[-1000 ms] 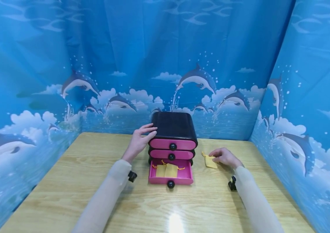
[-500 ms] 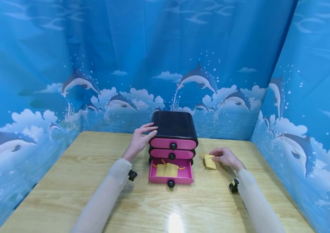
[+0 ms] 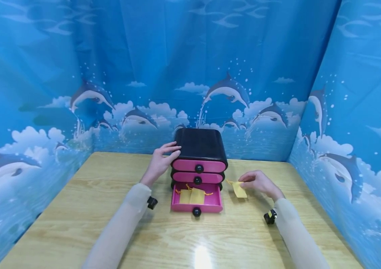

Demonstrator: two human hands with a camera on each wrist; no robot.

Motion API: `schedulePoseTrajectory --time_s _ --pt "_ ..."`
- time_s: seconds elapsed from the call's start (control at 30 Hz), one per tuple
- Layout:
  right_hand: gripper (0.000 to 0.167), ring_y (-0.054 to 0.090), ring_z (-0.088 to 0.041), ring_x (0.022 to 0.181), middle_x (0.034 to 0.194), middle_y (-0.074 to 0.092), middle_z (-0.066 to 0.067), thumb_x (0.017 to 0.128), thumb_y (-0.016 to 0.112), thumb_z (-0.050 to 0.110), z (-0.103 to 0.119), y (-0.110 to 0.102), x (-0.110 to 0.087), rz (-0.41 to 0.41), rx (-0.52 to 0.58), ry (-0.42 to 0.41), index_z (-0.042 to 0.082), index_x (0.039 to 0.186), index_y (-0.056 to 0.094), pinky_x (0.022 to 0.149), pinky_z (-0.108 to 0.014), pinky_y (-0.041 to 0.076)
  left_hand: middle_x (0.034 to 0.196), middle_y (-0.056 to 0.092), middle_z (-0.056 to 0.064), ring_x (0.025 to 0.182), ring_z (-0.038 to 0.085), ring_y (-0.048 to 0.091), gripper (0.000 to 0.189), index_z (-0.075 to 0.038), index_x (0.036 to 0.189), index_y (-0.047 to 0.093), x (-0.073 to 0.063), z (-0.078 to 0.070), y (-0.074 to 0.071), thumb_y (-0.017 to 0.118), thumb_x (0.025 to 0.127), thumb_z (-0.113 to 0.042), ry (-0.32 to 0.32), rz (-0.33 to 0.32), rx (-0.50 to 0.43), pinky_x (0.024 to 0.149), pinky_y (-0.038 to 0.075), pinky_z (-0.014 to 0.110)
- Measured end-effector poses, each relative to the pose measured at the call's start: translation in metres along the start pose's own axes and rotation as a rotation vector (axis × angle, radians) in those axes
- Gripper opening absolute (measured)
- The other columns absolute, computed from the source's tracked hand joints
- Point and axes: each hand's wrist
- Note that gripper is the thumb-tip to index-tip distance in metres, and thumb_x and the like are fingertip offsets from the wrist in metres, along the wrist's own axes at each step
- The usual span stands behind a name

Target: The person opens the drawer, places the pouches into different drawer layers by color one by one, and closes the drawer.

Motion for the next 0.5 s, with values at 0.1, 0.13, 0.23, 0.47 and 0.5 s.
schedulePoseTrajectory --time_s 0.1,0.13,0.23,0.47,0.5 --pt "0.025 0.068 -0.017 0.089 0.101 0.074 -0.014 0.086 0.075 0.014 0.004 0.001 -0.002 0.012 0.002 -0.020 0.001 0.107 0.072 0.077 -0.026 0.055 0.149 0.047 -0.002 0.145 0.024 0.031 0.038 -0.020 0.126 0.068 -0.001 0.000 0.000 0.065 0.094 -0.040 -0.002 0.003 -0.007 0.101 0.050 0.046" --pt "0.025 0.068 -0.017 0.089 0.101 0.074 -0.013 0.086 0.075 0.014 0.005 0.002 -0.003 0.015 0.000 -0.026 0.001 0.107 0.072 0.077 -0.026 0.055 0.149 0.047 -0.002 0.145 0.024 0.031 0.038 -0.020 0.126 0.068 -0.001 0.000 0.000 0.065 0.094 -0.040 -0.003 0.003 -0.008 0.101 0.050 0.047" --pt "0.023 0.068 -0.019 0.091 0.101 0.074 -0.013 0.087 0.074 0.012 0.009 0.003 -0.003 0.037 0.002 -0.035 0.001 0.107 0.072 0.080 -0.030 0.056 0.150 0.046 -0.001 0.146 0.025 0.030 0.038 -0.019 0.126 0.068 -0.001 0.001 0.000 0.065 0.094 -0.039 -0.007 0.007 -0.010 0.101 0.050 0.048" --pt "0.020 0.068 -0.027 0.098 0.106 0.073 -0.014 0.090 0.070 0.010 0.017 0.006 -0.003 0.100 -0.010 -0.053 0.001 0.108 0.073 0.086 -0.040 0.056 0.152 0.044 0.001 0.147 0.026 0.028 0.038 -0.017 0.129 0.066 -0.004 -0.004 -0.001 0.064 0.096 -0.035 -0.014 0.018 -0.015 0.101 0.049 0.048" --pt "0.020 0.067 -0.027 0.099 0.106 0.073 -0.014 0.090 0.070 0.011 0.019 0.006 -0.003 0.104 -0.018 -0.060 0.001 0.108 0.073 0.085 -0.037 0.056 0.152 0.043 0.002 0.146 0.028 0.028 0.037 -0.015 0.129 0.066 -0.006 -0.008 -0.001 0.063 0.097 -0.033 -0.014 0.020 -0.012 0.101 0.049 0.048"
Point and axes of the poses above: each hand's wrist, its own x-axis towards the middle knuckle, its own y-axis out of the palm, z = x × y
